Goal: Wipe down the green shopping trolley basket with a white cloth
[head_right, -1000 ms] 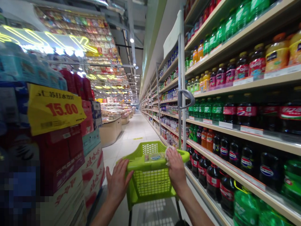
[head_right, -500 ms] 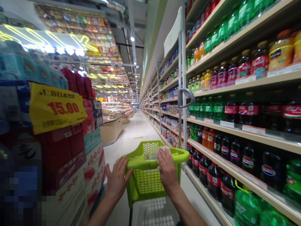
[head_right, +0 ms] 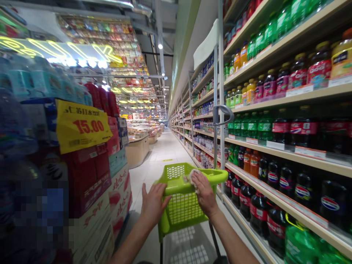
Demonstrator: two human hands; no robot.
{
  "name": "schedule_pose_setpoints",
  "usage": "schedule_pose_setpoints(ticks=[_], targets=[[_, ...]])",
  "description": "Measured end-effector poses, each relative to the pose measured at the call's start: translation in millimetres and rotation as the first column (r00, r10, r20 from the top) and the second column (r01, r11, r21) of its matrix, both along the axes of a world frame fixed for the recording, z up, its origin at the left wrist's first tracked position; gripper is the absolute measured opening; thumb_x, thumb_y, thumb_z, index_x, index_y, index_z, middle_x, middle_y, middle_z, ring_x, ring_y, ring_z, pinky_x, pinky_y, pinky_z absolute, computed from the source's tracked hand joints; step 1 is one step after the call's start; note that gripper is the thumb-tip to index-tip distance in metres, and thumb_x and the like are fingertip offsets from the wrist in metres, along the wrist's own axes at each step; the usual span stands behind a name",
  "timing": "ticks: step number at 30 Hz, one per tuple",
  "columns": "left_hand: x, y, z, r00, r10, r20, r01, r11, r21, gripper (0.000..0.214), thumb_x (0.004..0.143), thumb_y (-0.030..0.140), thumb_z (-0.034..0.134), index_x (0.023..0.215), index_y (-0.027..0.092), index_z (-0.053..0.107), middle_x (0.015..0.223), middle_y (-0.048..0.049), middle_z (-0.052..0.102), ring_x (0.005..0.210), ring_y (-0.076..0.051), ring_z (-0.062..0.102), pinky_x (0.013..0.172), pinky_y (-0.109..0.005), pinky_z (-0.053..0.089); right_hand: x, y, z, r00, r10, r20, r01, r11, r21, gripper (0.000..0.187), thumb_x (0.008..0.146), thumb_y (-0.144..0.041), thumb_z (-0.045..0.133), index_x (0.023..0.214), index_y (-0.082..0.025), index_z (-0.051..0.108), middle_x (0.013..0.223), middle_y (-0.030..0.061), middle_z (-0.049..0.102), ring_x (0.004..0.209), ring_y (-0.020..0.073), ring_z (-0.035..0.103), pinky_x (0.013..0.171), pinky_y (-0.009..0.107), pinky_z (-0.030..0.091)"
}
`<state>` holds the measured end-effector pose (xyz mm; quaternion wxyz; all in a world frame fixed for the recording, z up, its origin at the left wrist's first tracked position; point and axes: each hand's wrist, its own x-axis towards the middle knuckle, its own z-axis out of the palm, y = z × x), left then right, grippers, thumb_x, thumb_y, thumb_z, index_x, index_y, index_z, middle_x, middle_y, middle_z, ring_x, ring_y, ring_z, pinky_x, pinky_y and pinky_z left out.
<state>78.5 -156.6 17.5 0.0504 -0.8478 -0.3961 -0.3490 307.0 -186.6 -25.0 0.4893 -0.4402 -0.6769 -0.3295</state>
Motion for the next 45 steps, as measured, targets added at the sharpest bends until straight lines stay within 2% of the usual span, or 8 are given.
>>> schedule_pose_setpoints(ticks=[5, 13, 18, 24, 29, 35, 40, 45], targets=[[8.7, 0.2, -7.0, 0.997, -0.078, -0.018, 0.075, 0.988, -0.133, 0.051, 0.074, 0.029, 0.051, 0.123, 0.022, 0.04, 0.132, -0.0065, 0.043, 0.124, -0.024, 0.034, 0.106, -0.053, 0.004, 19.0, -5.8, 5.3, 0.981, -0.095, -0.168, 0.092, 0.995, -0.026, 0.035, 0.083, -0.022, 0.04, 0.115, -0.019, 0.054, 0.12, 0.0104, 0.054, 0.115, 0.0228, 0.045, 0.095, 0.047, 0.039], [33.9, -0.1, -27.8, 0.978, -0.159, -0.135, 0.114, 0.948, -0.296, 0.07, 0.068, 0.029, 0.05, 0.133, 0.021, 0.027, 0.141, -0.0064, 0.027, 0.131, -0.023, 0.019, 0.106, -0.052, 0.004, -59.6, -31.2, 5.4, 0.995, 0.072, 0.07, -0.067, 0.995, -0.08, 0.043, 0.078, -0.014, 0.04, 0.12, -0.018, 0.048, 0.122, 0.0086, 0.053, 0.12, 0.0214, 0.039, 0.097, 0.044, 0.037], [46.4, 0.4, -25.1, 0.941, -0.295, -0.166, 0.248, 0.935, -0.256, 0.064, 0.071, 0.028, 0.046, 0.132, 0.026, 0.027, 0.141, -0.0016, 0.029, 0.13, -0.02, 0.021, 0.107, -0.05, -0.001, -16.2, -43.1, 2.0, 0.99, -0.113, -0.086, 0.115, 0.993, 0.015, 0.04, 0.079, -0.013, 0.039, 0.116, -0.018, 0.051, 0.115, 0.0101, 0.057, 0.111, 0.021, 0.049, 0.093, 0.043, 0.041], [51.1, 42.4, -47.6, 0.954, -0.158, -0.256, 0.034, 0.903, -0.429, 0.076, 0.063, 0.026, 0.053, 0.133, 0.024, 0.024, 0.141, -0.0037, 0.028, 0.13, -0.023, 0.02, 0.105, -0.055, 0.005, 21.7, -44.6, 12.3, 0.95, -0.22, -0.222, 0.223, 0.975, -0.011, 0.037, 0.079, -0.017, 0.039, 0.113, -0.018, 0.052, 0.114, 0.0089, 0.057, 0.111, 0.0201, 0.049, 0.093, 0.039, 0.041], [67.9, 37.5, -66.5, 0.947, -0.16, -0.278, 0.023, 0.898, -0.439, 0.08, 0.061, 0.022, 0.053, 0.134, 0.026, 0.02, 0.141, -0.0043, 0.026, 0.131, -0.023, 0.017, 0.102, -0.059, 0.009, 26.7, -17.3, 0.2, 0.868, -0.486, -0.102, 0.466, 0.868, -0.173, 0.041, 0.07, -0.008, 0.042, 0.107, -0.016, 0.058, 0.117, 0.0118, 0.055, 0.115, 0.0259, 0.044, 0.098, 0.049, 0.031], [84.4, 21.5, -61.8, 0.933, -0.108, -0.343, -0.07, 0.882, -0.467, 0.084, 0.06, 0.02, 0.055, 0.135, 0.021, 0.017, 0.145, -0.008, 0.014, 0.133, -0.026, 0.006, 0.1, -0.061, 0.008, -14.3, 5.9, -29.0, 0.986, -0.148, 0.078, 0.163, 0.957, -0.239, 0.047, 0.068, -0.002, 0.039, 0.109, -0.019, 0.057, 0.11, 0.008, 0.061, 0.107, 0.0191, 0.052, 0.09, 0.037, 0.043], [79.9, 20.1, -62.4, 0.939, -0.072, -0.338, -0.086, 0.898, -0.432, 0.084, 0.061, 0.019, 0.053, 0.135, 0.022, 0.016, 0.145, -0.0078, 0.013, 0.133, -0.027, 0.004, 0.099, -0.062, 0.008, 29.4, -33.3, 8.0, 0.938, -0.255, -0.234, 0.199, 0.951, -0.237, 0.038, 0.069, -0.009, 0.04, 0.101, -0.019, 0.058, 0.098, 0.0067, 0.063, 0.088, 0.0193, 0.06, 0.078, 0.035, 0.049], [70.8, 22.9, -67.1, 0.943, -0.042, -0.329, -0.104, 0.905, -0.412, 0.083, 0.062, 0.018, 0.052, 0.135, 0.021, 0.015, 0.145, -0.0076, 0.014, 0.133, -0.028, 0.003, 0.099, -0.064, 0.006, 66.1, -35.3, 27.1, 0.89, -0.439, -0.125, 0.402, 0.884, -0.237, 0.03, 0.069, -0.012, 0.043, 0.091, -0.019, 0.061, 0.096, 0.0086, 0.062, 0.092, 0.0225, 0.056, 0.081, 0.038, 0.045]])
